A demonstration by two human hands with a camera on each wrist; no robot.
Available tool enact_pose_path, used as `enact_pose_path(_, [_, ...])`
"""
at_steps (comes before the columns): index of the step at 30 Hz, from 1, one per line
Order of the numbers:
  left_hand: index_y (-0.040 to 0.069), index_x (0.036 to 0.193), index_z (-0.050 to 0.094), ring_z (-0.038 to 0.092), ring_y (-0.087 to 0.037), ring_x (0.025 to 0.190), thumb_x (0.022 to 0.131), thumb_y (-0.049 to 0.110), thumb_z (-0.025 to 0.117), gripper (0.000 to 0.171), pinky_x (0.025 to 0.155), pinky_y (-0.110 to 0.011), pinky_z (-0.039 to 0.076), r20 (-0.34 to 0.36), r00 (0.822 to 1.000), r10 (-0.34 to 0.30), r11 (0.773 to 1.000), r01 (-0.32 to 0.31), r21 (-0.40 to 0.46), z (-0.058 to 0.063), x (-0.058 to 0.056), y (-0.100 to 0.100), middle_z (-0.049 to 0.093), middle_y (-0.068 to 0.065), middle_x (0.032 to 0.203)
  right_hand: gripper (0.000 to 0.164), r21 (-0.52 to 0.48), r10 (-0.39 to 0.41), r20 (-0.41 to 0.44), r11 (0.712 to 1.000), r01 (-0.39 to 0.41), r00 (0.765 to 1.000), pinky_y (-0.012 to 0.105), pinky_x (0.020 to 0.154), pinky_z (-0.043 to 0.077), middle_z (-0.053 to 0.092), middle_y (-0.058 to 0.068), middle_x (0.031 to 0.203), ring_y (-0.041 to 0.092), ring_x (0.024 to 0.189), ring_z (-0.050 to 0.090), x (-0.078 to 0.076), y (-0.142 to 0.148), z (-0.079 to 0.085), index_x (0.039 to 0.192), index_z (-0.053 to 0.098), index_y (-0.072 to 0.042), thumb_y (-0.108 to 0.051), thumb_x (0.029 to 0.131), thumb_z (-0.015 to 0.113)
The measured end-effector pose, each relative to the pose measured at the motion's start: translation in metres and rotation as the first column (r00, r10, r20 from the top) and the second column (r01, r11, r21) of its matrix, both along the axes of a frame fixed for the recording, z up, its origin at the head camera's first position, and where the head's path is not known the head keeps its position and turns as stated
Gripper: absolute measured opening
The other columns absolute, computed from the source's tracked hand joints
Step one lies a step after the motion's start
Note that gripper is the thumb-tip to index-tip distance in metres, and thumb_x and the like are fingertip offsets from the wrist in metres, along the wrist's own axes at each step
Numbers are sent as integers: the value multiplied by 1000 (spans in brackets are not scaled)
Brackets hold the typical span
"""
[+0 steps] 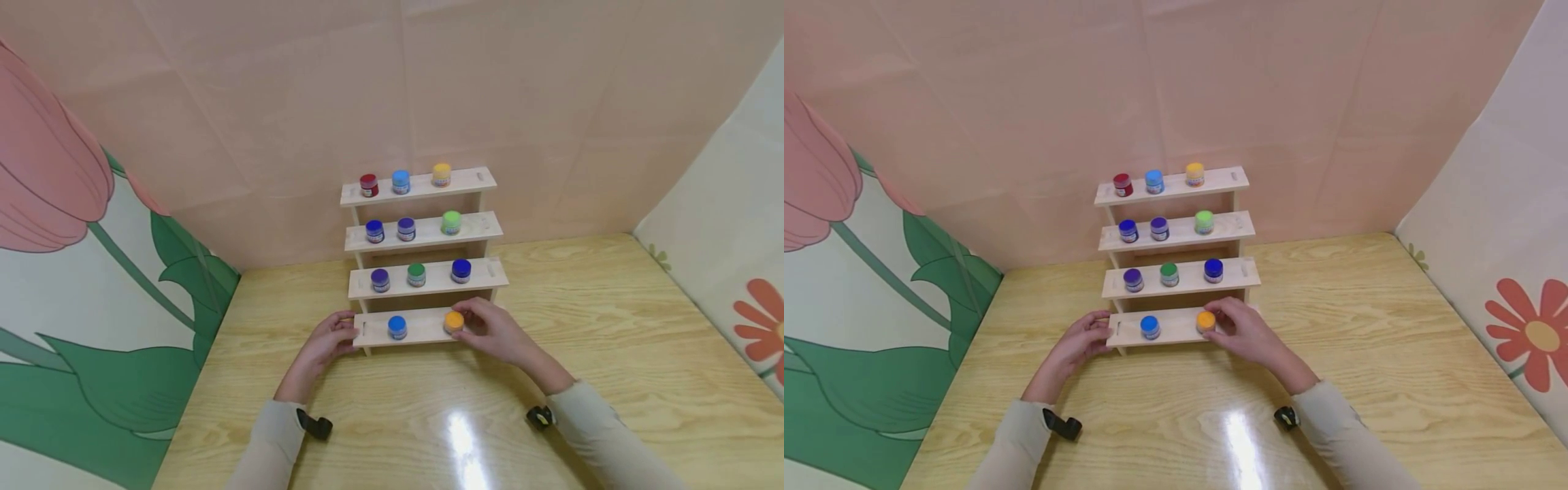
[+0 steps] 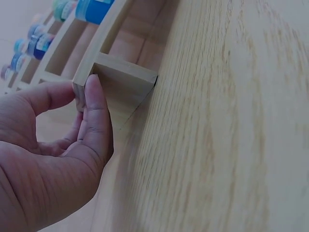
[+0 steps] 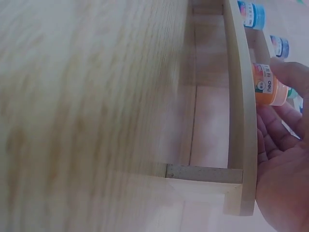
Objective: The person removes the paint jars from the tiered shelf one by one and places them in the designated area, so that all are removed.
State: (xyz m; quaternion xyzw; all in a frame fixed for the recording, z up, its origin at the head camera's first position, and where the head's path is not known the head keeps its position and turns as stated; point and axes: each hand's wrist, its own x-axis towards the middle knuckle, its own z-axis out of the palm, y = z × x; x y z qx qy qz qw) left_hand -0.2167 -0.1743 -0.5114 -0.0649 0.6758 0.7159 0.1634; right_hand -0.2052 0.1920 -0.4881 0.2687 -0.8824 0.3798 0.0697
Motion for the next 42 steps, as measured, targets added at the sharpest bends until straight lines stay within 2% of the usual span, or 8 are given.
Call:
enact_pose_path(11, [-5,142,45,63,-18,82,95,-5,60,50,69,-27,59,12,1000,-2,1000,2,3,1,0,1,57,-11,107,38,28,-8,16,1000,8,1000,33,81,55,67,4,109,17,95,60,-1,-2,3,119,67,-5,-14,85,83])
enact_pose_path(19, [-4,142,44,63,-18,84,95,-5,60,50,70,-28,59,13,1000,-8,1000,8,8,4,0,0,58,-12,108,36,13,-2,20,1000,1,1000,34,79,55,66,2,106,18,93,61,0,-2,6,116,68,-7,-15,85,83])
enact_pose_path(31, [-5,143,44,63,-18,83,95,-4,60,51,70,-27,59,10,1000,-4,1000,4,13,5,2,0,58,-11,107,37,-24,-18,19,1000,19,1000,43,83,59,66,2,107,18,96,62,6,8,10,116,66,-8,-9,83,82])
enact_pose_path(36, [-5,142,45,63,-19,83,95,-3,61,50,70,-29,59,4,1000,-2,1000,2,9,4,2,1,59,-12,108,37,-35,-29,5,999,30,1000,37,82,60,66,0,107,15,97,62,8,19,15,117,65,-9,-7,84,81])
enact_pose_path(42, [-4,141,47,64,-20,82,94,-4,61,49,70,-29,59,3,1000,3,1000,-3,23,0,0,0,60,-12,108,37,-100,-36,-57,995,30,998,34,77,61,67,6,106,13,92,64,9,38,14,116,65,-3,2,82,80])
